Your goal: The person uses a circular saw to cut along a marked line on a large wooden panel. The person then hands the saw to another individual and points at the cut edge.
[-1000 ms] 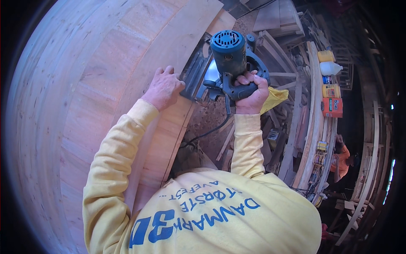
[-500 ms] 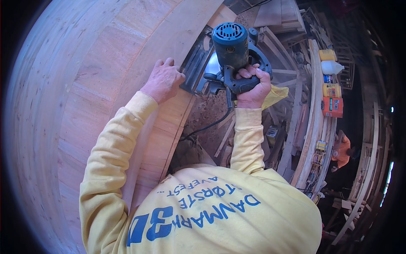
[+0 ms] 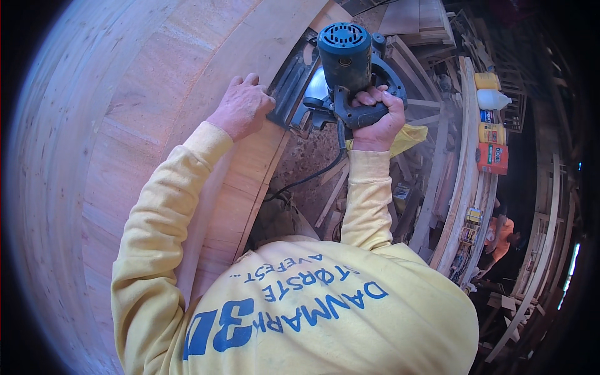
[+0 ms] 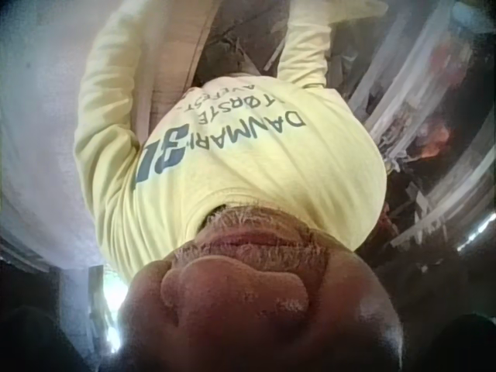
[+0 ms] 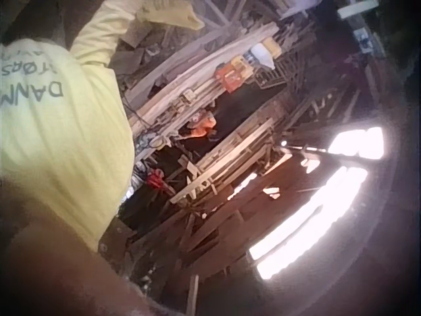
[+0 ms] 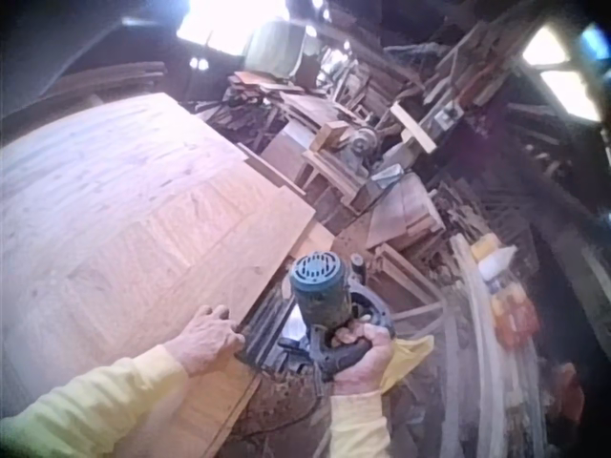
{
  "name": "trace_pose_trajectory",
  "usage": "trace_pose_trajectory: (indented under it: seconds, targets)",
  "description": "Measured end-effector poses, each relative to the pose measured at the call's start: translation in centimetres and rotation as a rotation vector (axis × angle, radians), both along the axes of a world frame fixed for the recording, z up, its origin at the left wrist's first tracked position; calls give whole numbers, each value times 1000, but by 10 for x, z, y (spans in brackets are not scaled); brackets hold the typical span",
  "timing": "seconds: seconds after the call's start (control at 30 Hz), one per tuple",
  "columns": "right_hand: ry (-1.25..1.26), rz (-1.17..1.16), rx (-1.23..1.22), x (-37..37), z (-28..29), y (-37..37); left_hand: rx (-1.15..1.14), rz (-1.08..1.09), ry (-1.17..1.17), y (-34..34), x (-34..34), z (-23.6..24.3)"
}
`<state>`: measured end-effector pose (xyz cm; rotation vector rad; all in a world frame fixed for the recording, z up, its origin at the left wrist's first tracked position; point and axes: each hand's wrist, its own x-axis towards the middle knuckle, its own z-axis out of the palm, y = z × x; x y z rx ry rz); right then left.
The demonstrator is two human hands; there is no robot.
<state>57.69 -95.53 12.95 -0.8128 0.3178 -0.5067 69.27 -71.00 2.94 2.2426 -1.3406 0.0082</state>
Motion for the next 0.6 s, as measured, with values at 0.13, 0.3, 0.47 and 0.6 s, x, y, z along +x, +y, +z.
trace_pose_trajectory:
  seconds: [0.13, 0.3, 0.47, 0.6]
  targets:
    - [-2, 4, -10, 2, -1, -4, 33, 6, -7, -4, 3, 1]
    - [-5, 14, -4, 5, 0, -8, 45, 2, 12, -8, 7, 1]
    - [8, -2, -12, 9, 1, -11, 27, 2, -9, -11, 10, 0]
    - [4, 0, -21, 13, 2, -13, 15, 1, -8, -14, 13, -1]
